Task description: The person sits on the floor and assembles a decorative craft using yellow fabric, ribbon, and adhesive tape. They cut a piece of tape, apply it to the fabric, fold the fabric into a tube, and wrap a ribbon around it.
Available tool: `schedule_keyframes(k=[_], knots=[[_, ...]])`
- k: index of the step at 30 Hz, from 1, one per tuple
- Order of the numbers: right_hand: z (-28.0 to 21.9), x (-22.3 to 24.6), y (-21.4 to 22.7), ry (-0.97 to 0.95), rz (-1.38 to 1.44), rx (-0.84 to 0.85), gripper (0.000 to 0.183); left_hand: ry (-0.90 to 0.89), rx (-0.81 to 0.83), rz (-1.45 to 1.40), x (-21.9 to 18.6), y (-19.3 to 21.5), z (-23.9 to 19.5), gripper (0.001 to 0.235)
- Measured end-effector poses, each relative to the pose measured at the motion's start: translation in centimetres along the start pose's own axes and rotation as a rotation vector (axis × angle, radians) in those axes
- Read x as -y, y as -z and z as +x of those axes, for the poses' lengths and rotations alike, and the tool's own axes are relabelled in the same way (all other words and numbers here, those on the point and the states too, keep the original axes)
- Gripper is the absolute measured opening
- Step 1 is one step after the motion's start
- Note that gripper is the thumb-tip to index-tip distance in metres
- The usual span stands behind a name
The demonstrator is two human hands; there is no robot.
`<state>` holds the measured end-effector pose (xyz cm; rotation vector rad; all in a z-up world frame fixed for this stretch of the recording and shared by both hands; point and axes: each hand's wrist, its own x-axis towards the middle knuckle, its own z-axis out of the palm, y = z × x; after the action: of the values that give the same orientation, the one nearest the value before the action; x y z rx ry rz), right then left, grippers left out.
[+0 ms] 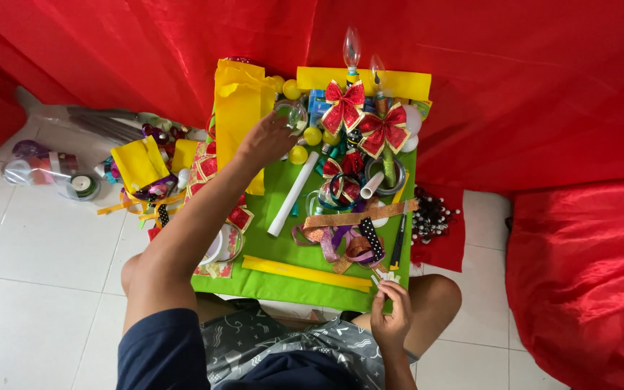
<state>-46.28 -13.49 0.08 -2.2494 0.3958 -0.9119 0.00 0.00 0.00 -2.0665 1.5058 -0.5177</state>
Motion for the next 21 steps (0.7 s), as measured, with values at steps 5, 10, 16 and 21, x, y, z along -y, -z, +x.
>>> schedule_keyframes(k=[5, 10, 16, 21], knots=[[-0.1, -0.1, -0.2, -0.007, -0.002, 0.002, 0.015, 0.024, 0.024, -0.099, 2.8, 2.3, 0.7, 0.055], [0.0, 0.3, -0.4, 0.009, -0.034, 0.01, 0.015, 0.086, -0.109, -0.072, 3.4, 0.1, 2.5, 0.031], [0.0, 0.6, 0.4, -0.005, -0.031, -0.008, 0.014, 0.111, -0.124, -0.085, 2.0, -2.7, 4.0, 0.03], [-0.3, -0.1, 1.1, 0.003, -0.06, -0.034, 0.014, 0.127, -0.297, -0.111, 1.9, -4.1, 3.5, 0.029]])
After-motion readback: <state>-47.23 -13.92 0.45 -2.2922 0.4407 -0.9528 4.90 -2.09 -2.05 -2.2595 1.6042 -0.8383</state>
